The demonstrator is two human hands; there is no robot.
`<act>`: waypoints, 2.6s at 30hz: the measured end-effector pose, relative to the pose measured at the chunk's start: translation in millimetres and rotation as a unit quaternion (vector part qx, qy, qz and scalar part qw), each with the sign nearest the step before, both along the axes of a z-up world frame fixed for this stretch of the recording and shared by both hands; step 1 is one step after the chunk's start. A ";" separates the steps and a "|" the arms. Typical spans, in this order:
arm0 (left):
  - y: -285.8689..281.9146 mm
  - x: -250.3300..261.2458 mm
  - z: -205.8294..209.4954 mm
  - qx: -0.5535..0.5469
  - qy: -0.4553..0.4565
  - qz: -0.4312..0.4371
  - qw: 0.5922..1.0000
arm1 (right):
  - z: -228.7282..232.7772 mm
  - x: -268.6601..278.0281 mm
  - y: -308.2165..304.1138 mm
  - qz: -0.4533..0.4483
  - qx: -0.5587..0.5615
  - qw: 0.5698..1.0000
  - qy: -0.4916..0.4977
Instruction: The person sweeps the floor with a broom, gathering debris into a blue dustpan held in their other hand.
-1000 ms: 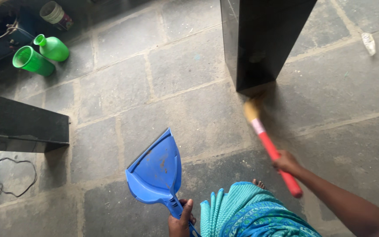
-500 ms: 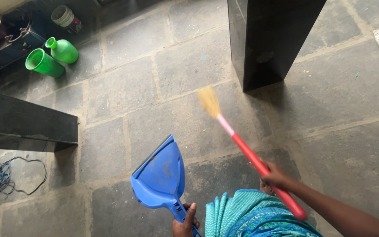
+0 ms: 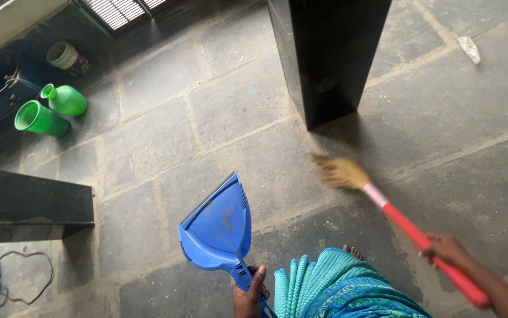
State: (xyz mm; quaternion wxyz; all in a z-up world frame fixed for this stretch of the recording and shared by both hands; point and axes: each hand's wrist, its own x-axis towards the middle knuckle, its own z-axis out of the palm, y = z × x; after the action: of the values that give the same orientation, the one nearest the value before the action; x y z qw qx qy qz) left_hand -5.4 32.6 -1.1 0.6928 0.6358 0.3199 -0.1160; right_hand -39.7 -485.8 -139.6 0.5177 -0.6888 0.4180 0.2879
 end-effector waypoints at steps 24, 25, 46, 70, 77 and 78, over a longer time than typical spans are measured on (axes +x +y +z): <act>-126.2 44.7 71.4 -0.027 0.015 -0.115 0.993 | 0.8 -98.0 -67.6 -0.078 -0.023 0.996 0.032; -127.7 44.0 70.9 -0.025 0.016 -0.116 0.993 | -2.5 -86.5 -78.1 -0.053 -0.077 0.995 0.045; -134.1 87.7 41.8 -0.048 0.026 -0.218 0.974 | 37.0 -161.5 -35.2 -0.164 0.093 0.981 0.048; -122.0 129.4 65.5 0.000 0.043 -0.403 0.914 | 32.2 -206.0 82.4 -0.344 0.006 0.938 0.048; -122.6 138.5 66.7 0.002 0.060 -0.421 0.905 | 62.1 -268.0 122.9 -0.384 -0.076 0.917 0.079; -123.2 138.7 68.0 0.007 0.059 -0.428 0.902 | 65.8 -272.7 128.6 -0.378 -0.079 0.917 0.103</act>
State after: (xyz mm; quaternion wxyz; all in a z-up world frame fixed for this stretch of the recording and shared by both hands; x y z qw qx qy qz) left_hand 133.4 -90.6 67.0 0.5519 0.7086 0.0580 -0.4359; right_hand -312.4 -357.2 -73.9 0.4861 -0.4845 0.7195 0.1059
